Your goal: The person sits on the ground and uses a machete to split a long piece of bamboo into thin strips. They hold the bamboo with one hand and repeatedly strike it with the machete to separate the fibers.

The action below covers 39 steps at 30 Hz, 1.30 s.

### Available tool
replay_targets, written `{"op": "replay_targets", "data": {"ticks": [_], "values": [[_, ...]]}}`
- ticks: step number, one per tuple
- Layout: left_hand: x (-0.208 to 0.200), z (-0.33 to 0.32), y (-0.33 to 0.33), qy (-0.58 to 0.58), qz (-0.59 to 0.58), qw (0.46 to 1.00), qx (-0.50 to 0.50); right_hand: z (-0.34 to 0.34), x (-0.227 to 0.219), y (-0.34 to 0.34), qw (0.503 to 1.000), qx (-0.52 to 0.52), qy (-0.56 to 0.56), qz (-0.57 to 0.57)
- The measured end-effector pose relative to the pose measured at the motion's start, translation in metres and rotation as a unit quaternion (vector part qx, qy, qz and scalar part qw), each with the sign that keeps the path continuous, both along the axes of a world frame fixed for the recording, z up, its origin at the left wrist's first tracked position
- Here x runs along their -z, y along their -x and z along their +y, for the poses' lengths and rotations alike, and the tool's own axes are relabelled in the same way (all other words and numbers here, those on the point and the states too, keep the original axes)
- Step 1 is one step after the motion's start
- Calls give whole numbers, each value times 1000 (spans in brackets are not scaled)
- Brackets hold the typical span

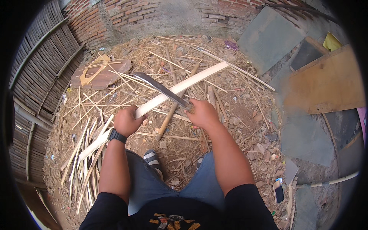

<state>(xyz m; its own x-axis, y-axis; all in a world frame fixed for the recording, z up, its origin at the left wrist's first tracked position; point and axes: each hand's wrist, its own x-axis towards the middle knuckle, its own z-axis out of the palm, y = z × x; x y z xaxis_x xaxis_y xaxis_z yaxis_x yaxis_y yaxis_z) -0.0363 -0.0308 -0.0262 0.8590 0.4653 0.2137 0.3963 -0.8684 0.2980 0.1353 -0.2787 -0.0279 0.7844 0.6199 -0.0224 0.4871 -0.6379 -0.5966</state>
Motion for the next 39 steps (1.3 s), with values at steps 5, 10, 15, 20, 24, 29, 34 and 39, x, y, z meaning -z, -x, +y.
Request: {"op": "replay_targets", "data": {"ticks": [5, 10, 15, 20, 24, 29, 34, 39], "values": [[-6, -2, 4, 4, -10, 1000, -12, -5, 17, -13, 999, -6, -19, -44], [-3, 3, 6, -19, -9, 1000, -7, -15, 23, -34, 994, 98, -26, -48], [-1, 0, 2, -4, -24, 1000, -3, -5, 33, -19, 996, 39, -47, -63], [1, 1, 4, 15, -42, 999, 6, 8, 14, 7, 994, -53, 5, -92], [0, -1, 3, 4, -28, 1000, 4, -3, 16, -12, 998, 1, -29, -55], [-2, -3, 1, 2, -30, 1000, 3, -14, 22, -31, 993, 99, -46, -45], [0, -2, 0, 9, -23, 1000, -1, -7, 36, -27, 992, 79, -71, -61], [1, -3, 2, 6, -15, 1000, -4, 10, 16, -2, 999, 12, -15, -25]]}}
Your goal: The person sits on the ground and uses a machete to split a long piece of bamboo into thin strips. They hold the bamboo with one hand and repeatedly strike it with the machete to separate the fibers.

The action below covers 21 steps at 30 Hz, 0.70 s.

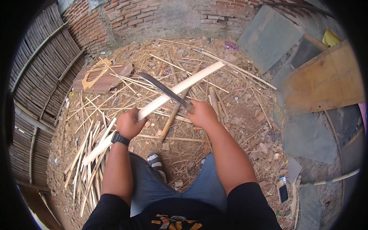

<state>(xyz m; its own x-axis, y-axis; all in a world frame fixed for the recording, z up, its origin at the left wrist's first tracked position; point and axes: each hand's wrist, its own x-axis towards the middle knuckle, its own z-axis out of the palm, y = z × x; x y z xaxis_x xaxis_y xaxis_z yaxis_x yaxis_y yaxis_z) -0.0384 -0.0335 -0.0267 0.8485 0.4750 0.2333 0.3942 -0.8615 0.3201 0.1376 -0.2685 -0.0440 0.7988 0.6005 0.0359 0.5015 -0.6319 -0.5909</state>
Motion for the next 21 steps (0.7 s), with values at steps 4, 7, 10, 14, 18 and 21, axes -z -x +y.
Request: {"op": "replay_targets", "data": {"ticks": [4, 7, 10, 14, 18, 21], "values": [[0, -1, -2, -14, 10, 1000, 12, -2, 6, 1, 999, -23, 5, -45], [1, -3, -3, -8, 4, 1000, 22, -6, -1, -1, 999, -18, -13, 26], [2, -6, -5, 4, 1, 1000, 29, -8, -1, -7, 999, -16, 43, -8], [3, -4, -5, 5, -1, 999, 43, -12, 10, -13, 999, -1, 6, -39], [3, -3, -5, 2, 10, 999, 41, -12, 14, -16, 999, 1, 3, -40], [2, -2, -4, -2, 24, 999, 41, -10, 9, -14, 999, 1, 15, -29]]}}
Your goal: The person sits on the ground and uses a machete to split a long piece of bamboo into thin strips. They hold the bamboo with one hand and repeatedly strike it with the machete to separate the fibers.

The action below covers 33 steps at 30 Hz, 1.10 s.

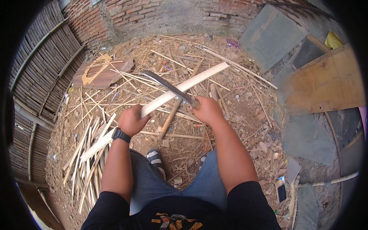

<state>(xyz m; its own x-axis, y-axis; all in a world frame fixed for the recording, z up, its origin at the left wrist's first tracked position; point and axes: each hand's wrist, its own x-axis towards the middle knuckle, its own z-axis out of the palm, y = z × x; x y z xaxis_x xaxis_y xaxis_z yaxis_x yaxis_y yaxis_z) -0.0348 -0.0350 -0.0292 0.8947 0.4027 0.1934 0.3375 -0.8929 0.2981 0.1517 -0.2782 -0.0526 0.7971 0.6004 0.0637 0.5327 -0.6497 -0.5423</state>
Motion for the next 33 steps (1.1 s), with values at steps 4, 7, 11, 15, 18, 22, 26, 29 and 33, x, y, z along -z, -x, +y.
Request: {"op": "replay_targets", "data": {"ticks": [4, 7, 11, 15, 18, 22, 26, 29, 33], "values": [[-2, -2, 0, 8, 4, 1000, -2, -1, 1, -1, 1000, 0, 6, -11], [-2, -2, -1, 13, 10, 1000, -3, -1, 0, 1, 1000, 3, 3, -4], [3, 1, -1, 10, 2, 1000, -3, 0, 0, 0, 1000, -3, 18, 3], [2, 1, 0, 12, 11, 1000, -5, 1, -2, 0, 999, -4, 29, 15], [4, 2, -1, 11, 16, 1000, -5, 1, 0, -1, 999, -7, 29, 16], [4, 1, -1, 2, 27, 1000, -10, 1, 5, -2, 1000, -11, 24, 8], [1, 0, -1, 12, 32, 999, -15, 2, 1, -1, 999, -14, 28, 25], [2, 1, -1, 7, 32, 999, -20, 3, -3, 1, 999, -14, 36, 33], [0, -1, -1, 13, 41, 999, -18, 2, -1, 0, 999, -16, 29, 27]]}}
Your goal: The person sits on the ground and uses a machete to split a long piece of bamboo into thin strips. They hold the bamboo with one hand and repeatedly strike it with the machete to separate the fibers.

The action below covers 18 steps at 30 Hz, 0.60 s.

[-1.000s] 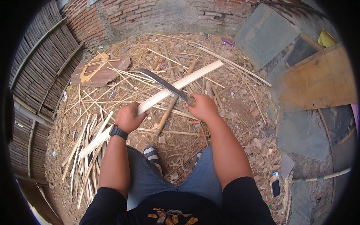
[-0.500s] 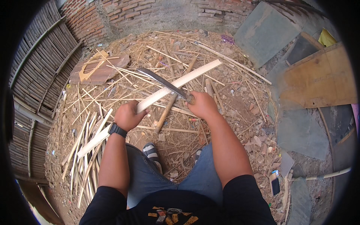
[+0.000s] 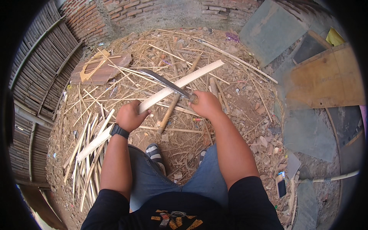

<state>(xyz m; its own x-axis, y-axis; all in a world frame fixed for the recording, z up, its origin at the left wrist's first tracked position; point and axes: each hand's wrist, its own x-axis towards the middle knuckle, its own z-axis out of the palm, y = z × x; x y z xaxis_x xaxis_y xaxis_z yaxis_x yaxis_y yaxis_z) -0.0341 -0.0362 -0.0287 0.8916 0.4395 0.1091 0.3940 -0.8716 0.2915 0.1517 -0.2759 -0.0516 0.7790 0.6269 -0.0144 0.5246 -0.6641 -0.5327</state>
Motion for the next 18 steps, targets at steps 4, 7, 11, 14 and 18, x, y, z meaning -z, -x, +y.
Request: {"op": "replay_targets", "data": {"ticks": [4, 7, 11, 14, 18], "values": [[-1, -1, 0, 2, -2, 1000, 5, 0, 3, -1, 1000, 0, -6, 0], [1, 0, 1, 1, -4, 1000, 9, 0, 2, -1, 1000, 1, 2, 2], [0, 0, 0, 3, 2, 1000, 8, -1, 7, -1, 1000, 0, -27, -9], [-3, -2, 1, 9, 10, 1000, 1, 0, 8, -2, 1000, 1, -19, -11], [0, 0, 0, 7, 9, 1000, 4, 0, 8, -2, 1000, -4, -15, -6]]}}
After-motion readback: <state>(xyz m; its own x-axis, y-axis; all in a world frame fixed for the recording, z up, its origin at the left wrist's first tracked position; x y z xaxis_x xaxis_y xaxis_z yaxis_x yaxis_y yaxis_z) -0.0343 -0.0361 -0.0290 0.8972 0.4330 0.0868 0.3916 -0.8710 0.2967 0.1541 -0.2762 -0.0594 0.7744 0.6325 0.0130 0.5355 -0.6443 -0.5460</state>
